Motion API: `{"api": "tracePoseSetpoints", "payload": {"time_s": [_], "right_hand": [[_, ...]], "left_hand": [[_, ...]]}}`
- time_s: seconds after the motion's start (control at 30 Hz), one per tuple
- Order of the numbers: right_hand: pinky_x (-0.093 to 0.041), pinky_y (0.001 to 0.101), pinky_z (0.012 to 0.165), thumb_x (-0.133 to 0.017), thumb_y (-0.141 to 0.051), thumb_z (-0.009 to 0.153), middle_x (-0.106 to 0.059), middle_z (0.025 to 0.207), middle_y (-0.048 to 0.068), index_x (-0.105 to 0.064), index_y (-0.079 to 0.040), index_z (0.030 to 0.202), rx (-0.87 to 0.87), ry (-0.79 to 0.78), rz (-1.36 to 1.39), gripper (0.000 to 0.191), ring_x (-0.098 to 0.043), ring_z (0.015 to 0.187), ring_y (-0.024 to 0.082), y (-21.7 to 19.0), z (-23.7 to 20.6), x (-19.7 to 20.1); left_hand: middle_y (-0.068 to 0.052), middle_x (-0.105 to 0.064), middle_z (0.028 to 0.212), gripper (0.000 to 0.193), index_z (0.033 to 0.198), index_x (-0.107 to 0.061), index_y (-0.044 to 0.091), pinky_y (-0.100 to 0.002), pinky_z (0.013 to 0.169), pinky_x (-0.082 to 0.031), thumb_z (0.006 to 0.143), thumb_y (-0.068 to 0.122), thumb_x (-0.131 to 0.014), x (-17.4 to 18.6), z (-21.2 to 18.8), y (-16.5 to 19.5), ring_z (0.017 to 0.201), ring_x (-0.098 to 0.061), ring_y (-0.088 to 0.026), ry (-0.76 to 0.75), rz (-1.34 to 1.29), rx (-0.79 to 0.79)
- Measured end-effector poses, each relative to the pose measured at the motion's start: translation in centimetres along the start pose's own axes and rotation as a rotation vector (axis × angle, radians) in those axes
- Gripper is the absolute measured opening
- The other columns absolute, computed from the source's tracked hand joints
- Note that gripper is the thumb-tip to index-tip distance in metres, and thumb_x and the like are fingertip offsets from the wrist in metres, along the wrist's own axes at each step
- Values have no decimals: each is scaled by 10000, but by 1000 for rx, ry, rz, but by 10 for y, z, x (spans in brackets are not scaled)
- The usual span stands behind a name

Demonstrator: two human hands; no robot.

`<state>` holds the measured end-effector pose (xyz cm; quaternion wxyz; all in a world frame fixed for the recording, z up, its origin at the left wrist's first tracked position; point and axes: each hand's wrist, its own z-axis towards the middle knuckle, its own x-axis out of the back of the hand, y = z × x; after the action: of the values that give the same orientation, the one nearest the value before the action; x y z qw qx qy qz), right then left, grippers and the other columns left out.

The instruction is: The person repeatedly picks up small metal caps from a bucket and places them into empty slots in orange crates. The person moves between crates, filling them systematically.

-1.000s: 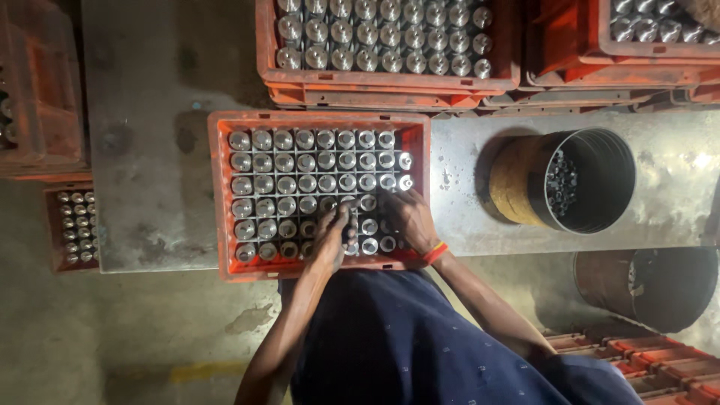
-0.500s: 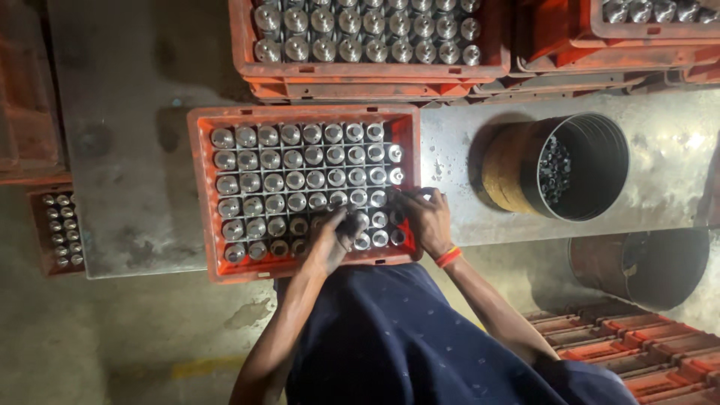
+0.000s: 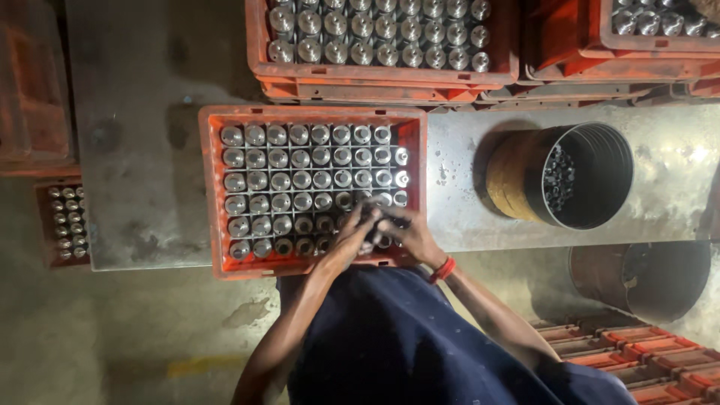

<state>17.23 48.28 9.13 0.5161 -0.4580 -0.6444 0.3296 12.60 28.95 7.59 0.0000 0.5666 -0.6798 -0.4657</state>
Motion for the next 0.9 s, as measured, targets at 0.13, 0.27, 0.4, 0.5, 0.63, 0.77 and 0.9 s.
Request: {"api": "tracePoseSetpoints", "payload": {"time_s": [0.13, 0.27, 0.4, 0.5, 0.63, 0.77, 0.9], "right_hand": [[-590, 360, 796, -724, -241, 945, -780, 979, 76, -759, -98, 1149, -163, 125, -20, 251, -712, 888, 200, 10, 7, 4], [-451, 471, 926, -714, -201, 945, -764, 1037, 50, -734, -100, 1086, 331, 348, -828, 175, -613, 1055, 295, 22, 26, 35], [-405, 471, 895, -679, -181, 843, -738, 1020, 11, -750, -178, 1093, 368, 232, -1005, 260, -552, 1065, 302, 23, 48, 34], [-417, 469, 924, -673, -188, 828, -732, 1024, -3, -732, -185, 1051, 339, 178, -1026, 231, -566, 1094, 270, 11, 58, 32], [-445, 475, 831, -733, -311, 854, -724, 1014, 110, -727, -86, 1107, 193, 171, -897, 339, -568, 940, 314, -10, 45, 34], [-584, 407, 811, -738, -225, 925, -765, 1078, 149, -677, -37, 1299, 121, -83, -59, 423, -710, 942, 242, -16, 16, 3], [-604, 401, 840, -737, -160, 971, -794, 1089, 133, -741, -50, 1276, -99, 19, 178, 324, -727, 955, 239, 1, 25, -2]], "left_hand": [[19, -535, 712, 318, 1311, -596, 205, -192, 410, -259, 1051, 380, -546, 13, 13, -17, 493, -390, -46, 205, -164, 72], [-55, -685, 892, 255, 1221, -586, 67, -263, 566, -484, 1029, 234, -578, 33, 19, -29, 697, -641, -119, 209, -308, -255], [-40, -647, 823, 212, 1120, -608, 48, -239, 476, -414, 1051, 247, -587, 37, 17, -27, 597, -579, -103, 282, -240, -209], [4, -595, 842, 273, 1259, -657, 30, -217, 511, -417, 1046, 200, -639, 33, 12, -13, 635, -543, -66, 206, -288, -235], [24, -591, 797, 464, 1411, -639, 46, -206, 463, -416, 1065, 346, -561, 22, 2, 6, 572, -502, -50, 164, -278, -225], [13, -599, 767, 484, 1423, -550, 198, -205, 442, -385, 960, 260, -676, 7, -7, 10, 535, -472, -45, 170, -33, -98], [24, -560, 738, 358, 1298, -617, 152, -204, 406, -332, 987, 330, -626, 9, -14, 2, 495, -425, -36, 304, -258, -141]]}}
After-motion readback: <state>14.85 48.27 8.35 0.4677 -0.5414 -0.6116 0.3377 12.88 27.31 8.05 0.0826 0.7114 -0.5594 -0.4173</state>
